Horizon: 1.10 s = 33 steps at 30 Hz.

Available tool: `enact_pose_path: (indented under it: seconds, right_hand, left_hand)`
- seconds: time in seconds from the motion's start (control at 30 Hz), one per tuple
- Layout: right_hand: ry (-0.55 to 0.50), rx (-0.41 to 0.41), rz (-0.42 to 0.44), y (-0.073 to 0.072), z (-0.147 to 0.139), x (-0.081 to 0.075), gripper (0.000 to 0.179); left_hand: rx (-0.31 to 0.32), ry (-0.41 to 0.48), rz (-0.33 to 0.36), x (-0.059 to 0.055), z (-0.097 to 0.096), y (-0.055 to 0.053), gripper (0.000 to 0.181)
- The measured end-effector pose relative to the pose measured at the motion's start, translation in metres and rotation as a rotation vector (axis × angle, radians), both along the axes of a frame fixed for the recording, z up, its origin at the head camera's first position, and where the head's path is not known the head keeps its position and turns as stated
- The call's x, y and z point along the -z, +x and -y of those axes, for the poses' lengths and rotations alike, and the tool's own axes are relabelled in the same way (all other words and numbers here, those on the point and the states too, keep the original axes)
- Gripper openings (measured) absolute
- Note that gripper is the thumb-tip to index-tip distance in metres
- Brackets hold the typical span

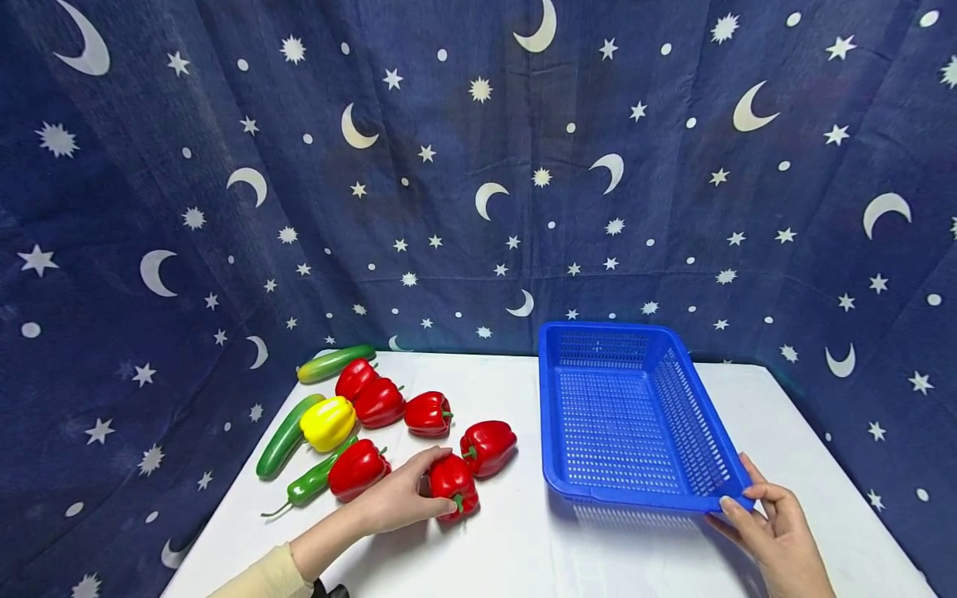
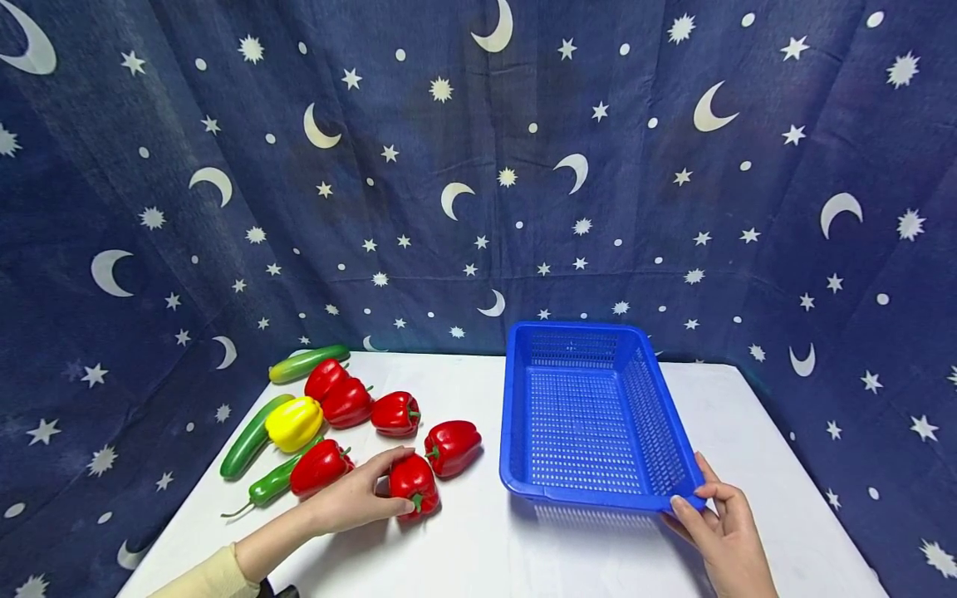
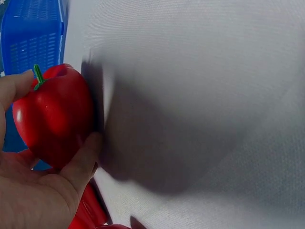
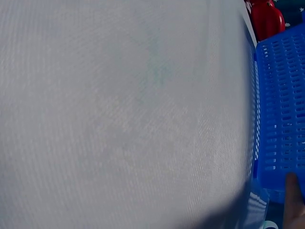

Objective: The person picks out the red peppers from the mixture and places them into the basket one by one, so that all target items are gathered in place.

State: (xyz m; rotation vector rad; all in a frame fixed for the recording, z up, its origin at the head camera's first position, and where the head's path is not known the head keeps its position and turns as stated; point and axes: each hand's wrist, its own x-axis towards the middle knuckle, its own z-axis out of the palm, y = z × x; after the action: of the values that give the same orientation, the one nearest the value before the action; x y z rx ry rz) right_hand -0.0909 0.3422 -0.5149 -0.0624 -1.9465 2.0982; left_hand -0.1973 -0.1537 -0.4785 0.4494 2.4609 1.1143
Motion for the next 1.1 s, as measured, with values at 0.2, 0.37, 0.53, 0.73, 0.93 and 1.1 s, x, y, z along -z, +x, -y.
enact_pose_path:
  seconds: [0.2,0.37,0.53,0.73,0.93,1.1]
  right_hand:
    - [0.013,-0.019,0.011,-0.001,-0.003,-0.001,0.031]
    - [0.004,-0.022,0.008,-0.001,-0.004,-0.001,0.03]
    - [-0.002,-0.034,-0.013,-0.001,-0.005,-0.001,0.029]
    - [-0.001,-0.041,-0.02,-0.002,-0.004,0.0,0.027]
    - [0.013,-0.012,0.008,-0.002,-0.003,0.001,0.029]
    - [0.016,0.007,0.026,-0.002,-0.001,0.001,0.03]
  left_hand:
    - [-0.018,-0.017,0.004,0.001,-0.001,0.001,0.085]
    - [-0.035,-0.024,0.01,0.001,-0.002,0.001,0.084]
    - [-0.037,-0.032,0.015,0.001,-0.002,0.001,0.086]
    - [-0.038,-0.038,-0.002,-0.002,-0.001,0.001,0.087]
    - [-0.048,-0.013,0.001,-0.008,0.0,0.001,0.086]
    - [-0.032,0.039,0.0,-0.013,0.002,-0.001,0.083]
